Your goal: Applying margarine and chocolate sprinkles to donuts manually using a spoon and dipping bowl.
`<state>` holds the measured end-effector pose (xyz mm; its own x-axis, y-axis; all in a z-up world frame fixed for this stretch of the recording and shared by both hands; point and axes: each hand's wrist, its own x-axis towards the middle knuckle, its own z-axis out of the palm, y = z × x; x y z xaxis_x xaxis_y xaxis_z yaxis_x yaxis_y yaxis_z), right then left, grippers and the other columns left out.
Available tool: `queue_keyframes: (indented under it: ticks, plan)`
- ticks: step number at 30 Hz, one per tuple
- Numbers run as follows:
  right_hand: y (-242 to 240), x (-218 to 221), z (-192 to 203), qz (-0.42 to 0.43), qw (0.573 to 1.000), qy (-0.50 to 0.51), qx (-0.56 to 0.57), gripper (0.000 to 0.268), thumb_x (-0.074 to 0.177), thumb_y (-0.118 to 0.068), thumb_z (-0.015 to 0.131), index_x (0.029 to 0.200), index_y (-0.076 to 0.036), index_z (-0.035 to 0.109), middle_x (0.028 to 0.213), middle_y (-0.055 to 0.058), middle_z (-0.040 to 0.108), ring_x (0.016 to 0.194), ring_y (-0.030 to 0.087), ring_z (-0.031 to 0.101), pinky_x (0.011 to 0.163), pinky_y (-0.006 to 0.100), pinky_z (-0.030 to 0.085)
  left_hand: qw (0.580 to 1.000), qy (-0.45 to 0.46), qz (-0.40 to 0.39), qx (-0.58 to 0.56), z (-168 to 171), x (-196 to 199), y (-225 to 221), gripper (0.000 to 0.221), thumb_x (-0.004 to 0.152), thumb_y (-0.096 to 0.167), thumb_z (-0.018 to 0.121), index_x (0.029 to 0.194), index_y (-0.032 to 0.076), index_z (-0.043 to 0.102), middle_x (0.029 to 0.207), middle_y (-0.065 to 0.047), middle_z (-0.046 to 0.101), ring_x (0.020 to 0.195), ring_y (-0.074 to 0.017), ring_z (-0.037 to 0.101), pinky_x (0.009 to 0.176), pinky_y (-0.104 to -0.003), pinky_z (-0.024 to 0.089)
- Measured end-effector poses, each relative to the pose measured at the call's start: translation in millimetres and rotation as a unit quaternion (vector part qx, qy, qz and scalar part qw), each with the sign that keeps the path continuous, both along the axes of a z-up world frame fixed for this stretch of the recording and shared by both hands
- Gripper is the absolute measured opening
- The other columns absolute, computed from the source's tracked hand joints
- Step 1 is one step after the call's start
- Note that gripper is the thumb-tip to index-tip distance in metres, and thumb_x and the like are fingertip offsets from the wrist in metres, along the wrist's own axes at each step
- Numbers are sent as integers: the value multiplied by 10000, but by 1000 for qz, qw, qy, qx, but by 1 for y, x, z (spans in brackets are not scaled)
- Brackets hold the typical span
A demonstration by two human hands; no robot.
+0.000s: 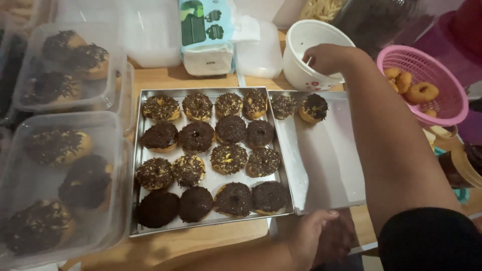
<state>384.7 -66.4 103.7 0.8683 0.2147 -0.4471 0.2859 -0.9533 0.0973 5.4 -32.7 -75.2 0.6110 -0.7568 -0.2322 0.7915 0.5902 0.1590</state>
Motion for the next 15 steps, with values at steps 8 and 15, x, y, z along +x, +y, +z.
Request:
queue_keyframes:
  ticks: [8,15]
  plan:
    - [-50,13,-3,-285,776,76,558,561,847,-101,431,1377,78,464,1255,191,672,1036,309,713,918,391,574,998,-43,-23,47,12,0,8,383,1003,405,491,975,88,704,768,-55,650,615,-169,597,546,-253,495]
    - [-92,33,-16,-248,624,228,705,614,854,-297,408,1353,37,537,1168,242,695,911,329,676,765,418,532,997,-66,-11,29,9,0,7,358,1006,376,458,969,90,670,751,-64,629,584,-192,582,521,-284,471]
